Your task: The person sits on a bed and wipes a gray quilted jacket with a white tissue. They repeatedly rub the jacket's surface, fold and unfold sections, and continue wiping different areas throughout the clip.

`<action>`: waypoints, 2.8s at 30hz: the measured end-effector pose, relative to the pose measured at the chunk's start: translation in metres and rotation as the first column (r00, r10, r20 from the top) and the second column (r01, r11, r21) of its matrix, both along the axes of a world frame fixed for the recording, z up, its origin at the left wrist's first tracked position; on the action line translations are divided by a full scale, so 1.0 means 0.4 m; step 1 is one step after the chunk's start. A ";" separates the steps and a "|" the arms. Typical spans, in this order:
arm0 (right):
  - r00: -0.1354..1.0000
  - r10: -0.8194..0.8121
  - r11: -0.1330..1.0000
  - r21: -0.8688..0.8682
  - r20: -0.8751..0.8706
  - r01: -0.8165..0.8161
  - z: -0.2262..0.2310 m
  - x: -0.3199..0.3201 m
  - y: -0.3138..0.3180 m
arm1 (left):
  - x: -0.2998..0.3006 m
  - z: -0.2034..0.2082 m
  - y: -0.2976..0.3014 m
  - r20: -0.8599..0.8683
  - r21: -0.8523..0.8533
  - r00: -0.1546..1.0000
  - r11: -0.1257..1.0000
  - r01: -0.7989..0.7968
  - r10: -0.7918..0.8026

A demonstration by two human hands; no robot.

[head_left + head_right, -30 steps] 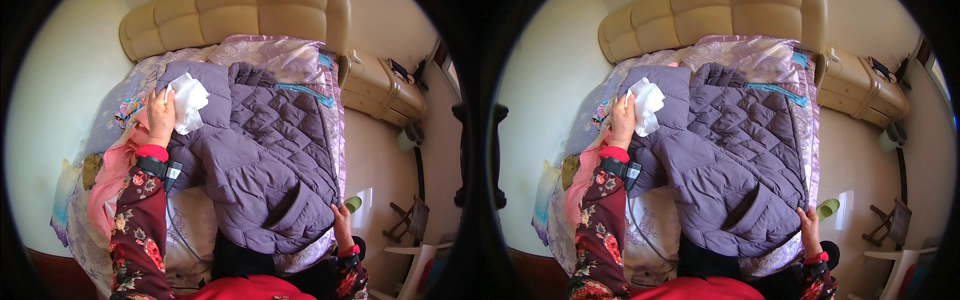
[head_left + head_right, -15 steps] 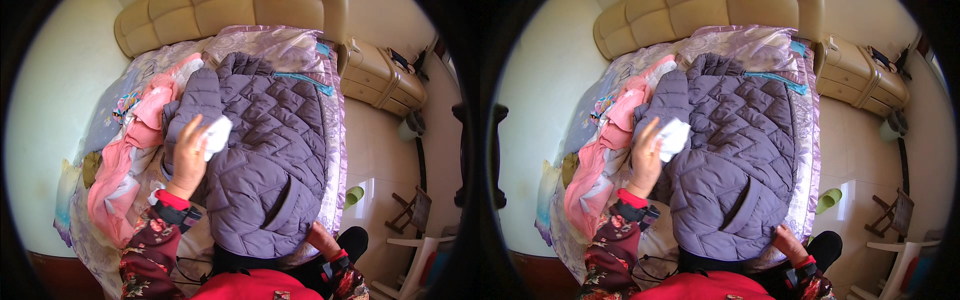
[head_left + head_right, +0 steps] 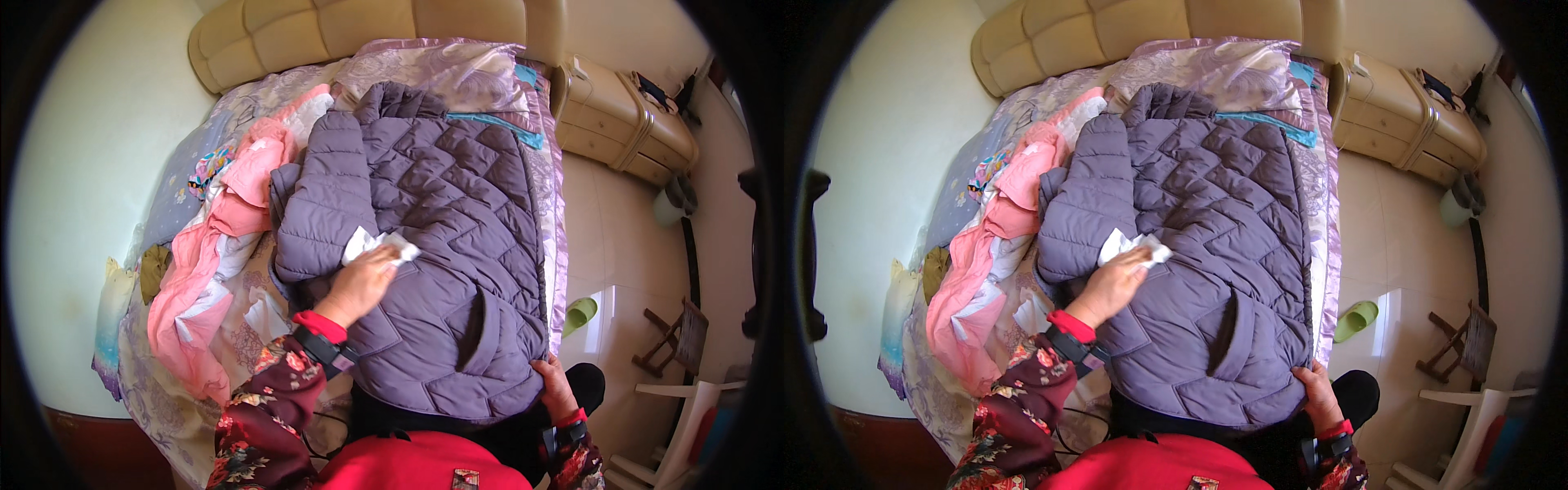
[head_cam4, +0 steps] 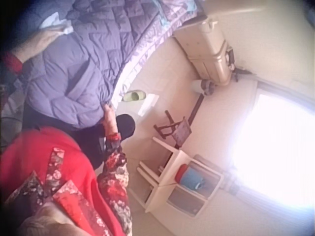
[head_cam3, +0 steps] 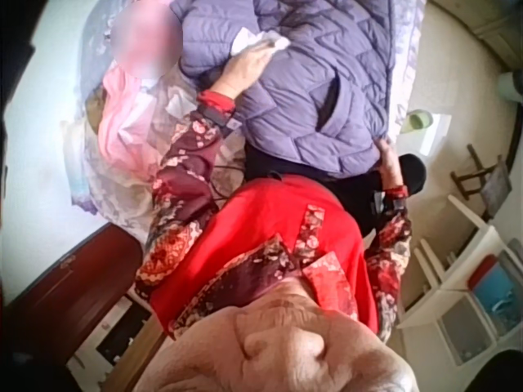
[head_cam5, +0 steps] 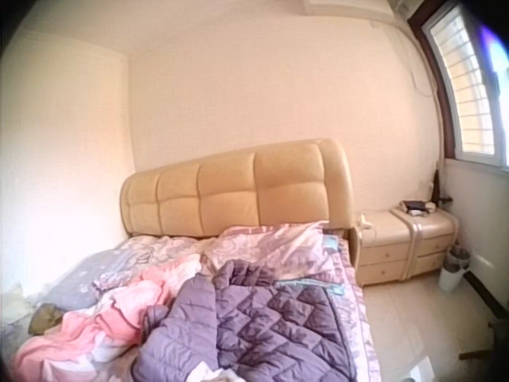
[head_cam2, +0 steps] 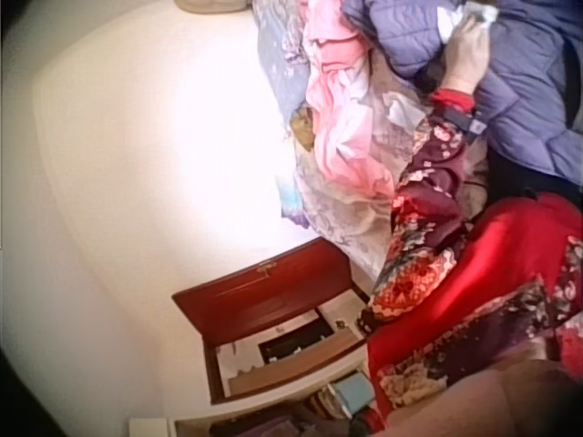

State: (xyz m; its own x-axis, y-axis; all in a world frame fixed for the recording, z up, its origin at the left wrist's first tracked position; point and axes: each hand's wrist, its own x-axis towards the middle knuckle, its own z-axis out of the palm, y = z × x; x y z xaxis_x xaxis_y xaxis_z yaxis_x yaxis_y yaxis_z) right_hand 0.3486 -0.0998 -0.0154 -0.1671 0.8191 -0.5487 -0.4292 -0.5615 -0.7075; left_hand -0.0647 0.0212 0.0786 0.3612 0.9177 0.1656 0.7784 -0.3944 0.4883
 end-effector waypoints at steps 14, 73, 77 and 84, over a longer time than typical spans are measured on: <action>0.994 0.077 0.995 -0.062 0.071 -0.073 -0.014 -0.006 0.004 | 0.172 0.002 -0.256 -0.344 0.067 0.860 0.904 0.423 -0.377; 0.990 0.104 0.992 -0.079 0.095 -0.096 -0.034 -0.016 -0.017 | 0.115 0.046 -0.378 -0.355 -0.189 0.873 0.941 0.282 -0.333; 0.983 0.123 0.991 -0.077 0.135 -0.114 -0.044 -0.005 -0.011 | 0.094 0.021 -0.470 -0.030 -0.319 0.846 0.807 0.497 -0.533; 0.988 0.117 0.992 -0.049 0.096 -0.112 -0.044 -0.008 -0.016 | 0.016 0.085 -0.473 0.688 -0.725 0.212 0.642 0.251 0.694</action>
State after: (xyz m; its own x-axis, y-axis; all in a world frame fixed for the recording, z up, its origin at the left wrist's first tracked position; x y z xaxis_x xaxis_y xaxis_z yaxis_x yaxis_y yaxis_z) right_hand 0.3454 -0.1063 -0.0330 -0.2016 0.7730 -0.6015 -0.2895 -0.6337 -0.7174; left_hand -0.0581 -0.1682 0.1126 0.1503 0.8935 -0.4232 -0.3952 0.4466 0.8027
